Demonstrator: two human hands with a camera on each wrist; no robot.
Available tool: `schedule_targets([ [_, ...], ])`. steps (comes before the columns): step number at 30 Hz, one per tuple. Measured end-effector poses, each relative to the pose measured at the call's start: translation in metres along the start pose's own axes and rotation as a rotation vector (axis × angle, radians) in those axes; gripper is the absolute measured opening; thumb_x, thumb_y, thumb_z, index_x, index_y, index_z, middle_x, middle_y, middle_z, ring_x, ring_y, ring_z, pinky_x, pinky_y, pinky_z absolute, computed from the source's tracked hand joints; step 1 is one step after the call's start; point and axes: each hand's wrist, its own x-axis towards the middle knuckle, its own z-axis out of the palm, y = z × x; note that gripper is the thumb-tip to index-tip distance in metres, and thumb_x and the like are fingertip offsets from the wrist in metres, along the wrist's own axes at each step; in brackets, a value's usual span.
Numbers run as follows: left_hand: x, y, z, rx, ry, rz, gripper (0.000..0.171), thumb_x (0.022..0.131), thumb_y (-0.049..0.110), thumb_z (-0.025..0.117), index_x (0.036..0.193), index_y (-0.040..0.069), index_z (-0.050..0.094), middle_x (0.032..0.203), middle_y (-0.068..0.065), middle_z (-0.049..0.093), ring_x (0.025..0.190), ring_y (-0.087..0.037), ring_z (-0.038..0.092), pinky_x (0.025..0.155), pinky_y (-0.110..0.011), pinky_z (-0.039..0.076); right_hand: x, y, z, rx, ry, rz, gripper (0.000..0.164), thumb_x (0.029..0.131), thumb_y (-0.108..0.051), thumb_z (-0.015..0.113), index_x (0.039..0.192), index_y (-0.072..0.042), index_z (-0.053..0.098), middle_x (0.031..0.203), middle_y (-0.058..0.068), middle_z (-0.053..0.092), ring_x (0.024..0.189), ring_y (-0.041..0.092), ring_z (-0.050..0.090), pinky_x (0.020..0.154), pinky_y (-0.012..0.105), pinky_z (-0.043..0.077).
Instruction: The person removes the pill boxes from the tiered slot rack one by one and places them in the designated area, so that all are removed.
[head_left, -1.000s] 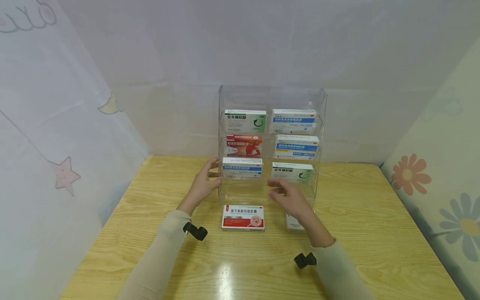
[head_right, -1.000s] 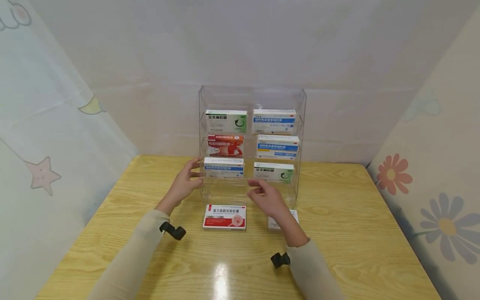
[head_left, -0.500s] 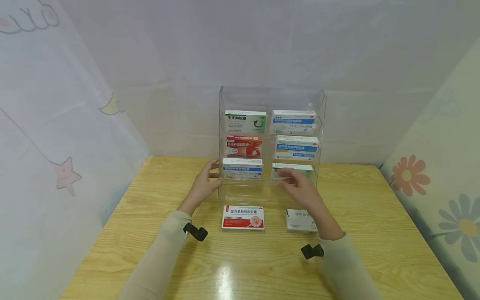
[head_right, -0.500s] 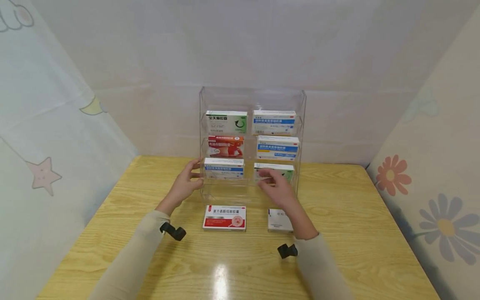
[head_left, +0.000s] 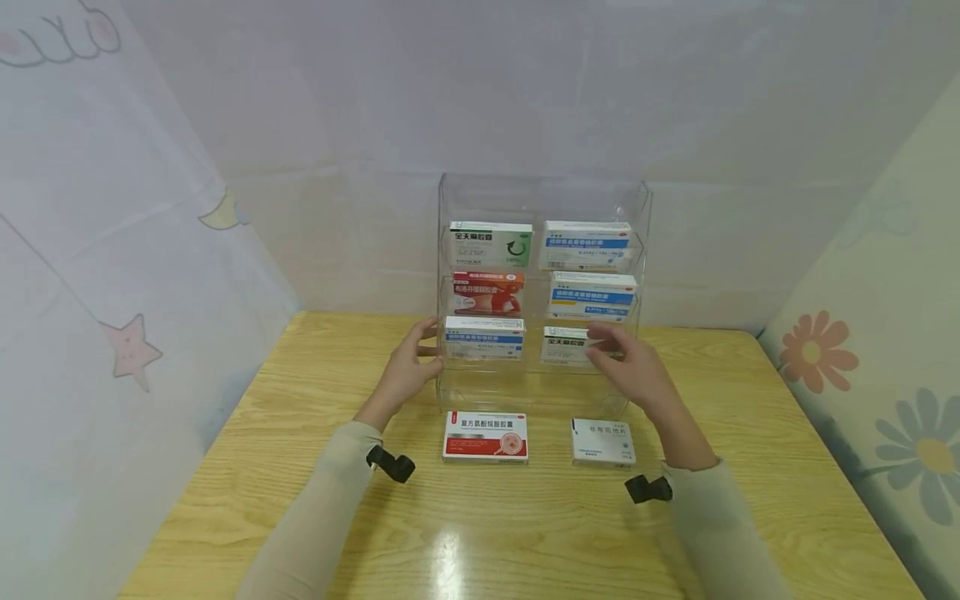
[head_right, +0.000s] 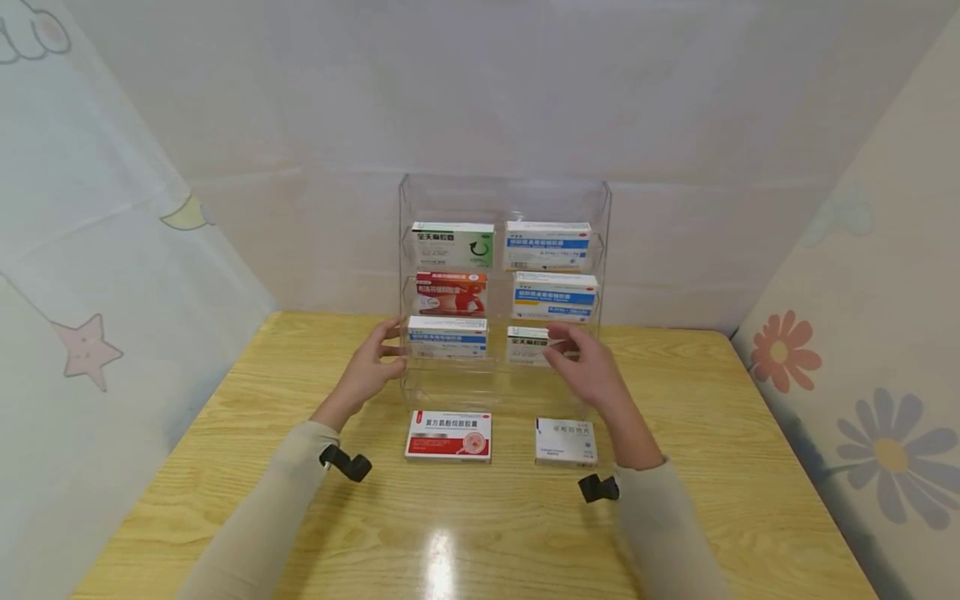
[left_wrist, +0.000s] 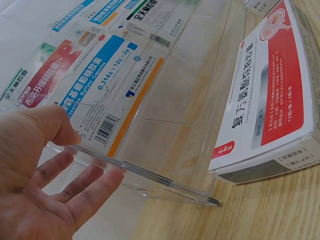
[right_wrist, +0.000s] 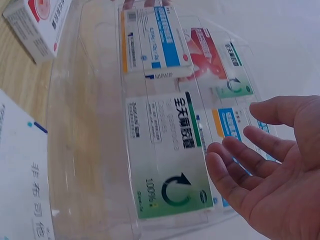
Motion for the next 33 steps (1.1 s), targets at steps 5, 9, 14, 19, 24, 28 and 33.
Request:
schedule_targets([
  [5,0.001,0.0,0.0,-0.015,0.004,0.001,0.078,0.09,0.003,0.065,0.158,0.025,0.034,0.153,-0.01,0.045,0.125,-0.035,0.056,0.089,-0.047,0.057,0.001,0.006,-0.012,-0.005,0.013,-0.014,0.046,0.102,-0.024,0.062,0.144,-0.007,0.053,0.14,0.017,0.058,0.125,0.036,0.056,0.104,0.055,0.047],
  [9,0.001,0.001,0.0,-0.014,0.002,0.004,0.077,0.09,0.003,0.064,0.158,0.025,0.034,0.153,-0.011,0.045,0.125,-0.036,0.056,0.089,-0.046,0.057,0.001,0.01,-0.019,-0.021,0.02,-0.037,0.045,0.102,-0.019,0.061,0.144,-0.005,0.053,0.139,0.02,0.058,0.124,0.037,0.057,0.104,0.055,0.047],
  [14,0.0,0.001,0.0,-0.009,0.003,0.004,0.078,0.09,0.002,0.064,0.158,0.026,0.034,0.153,-0.01,0.045,0.125,-0.035,0.056,0.087,-0.044,0.058,0.001,0.014,-0.025,-0.061,0.026,-0.042,0.045,0.102,-0.021,0.06,0.144,-0.005,0.053,0.14,0.02,0.057,0.123,0.037,0.057,0.104,0.055,0.047],
  [19,-0.001,0.0,0.001,-0.008,0.003,0.0,0.078,0.09,0.003,0.064,0.158,0.027,0.033,0.154,-0.009,0.044,0.125,-0.035,0.055,0.086,-0.043,0.058,-0.001,0.015,-0.028,-0.113,0.032,-0.037,0.046,0.102,-0.018,0.06,0.145,-0.004,0.052,0.14,0.021,0.057,0.122,0.038,0.057,0.102,0.056,0.048],
  [24,-0.001,-0.001,0.001,-0.014,0.002,-0.003,0.078,0.09,0.003,0.064,0.158,0.026,0.034,0.154,-0.009,0.045,0.125,-0.034,0.055,0.086,-0.043,0.058,-0.001,0.015,-0.031,-0.161,0.031,-0.018,0.047,0.102,-0.02,0.059,0.146,-0.005,0.051,0.143,0.021,0.055,0.121,0.039,0.058,0.101,0.057,0.049],
  [28,-0.001,-0.001,0.001,-0.009,0.006,0.0,0.077,0.09,0.003,0.064,0.157,0.026,0.034,0.153,-0.009,0.045,0.124,-0.034,0.056,0.086,-0.043,0.058,-0.001,0.015,-0.034,-0.208,0.009,0.007,0.05,0.103,-0.026,0.058,0.148,-0.005,0.05,0.144,0.022,0.054,0.121,0.041,0.058,0.098,0.059,0.05],
  [33,-0.001,0.0,0.001,-0.003,0.009,0.0,0.077,0.091,0.004,0.065,0.157,0.026,0.034,0.153,-0.009,0.045,0.124,-0.034,0.056,0.087,-0.043,0.058,0.003,0.016,-0.035,-0.25,-0.019,0.046,0.051,0.103,-0.026,0.057,0.149,-0.005,0.049,0.144,0.021,0.055,0.119,0.042,0.06,0.092,0.058,0.053],
])
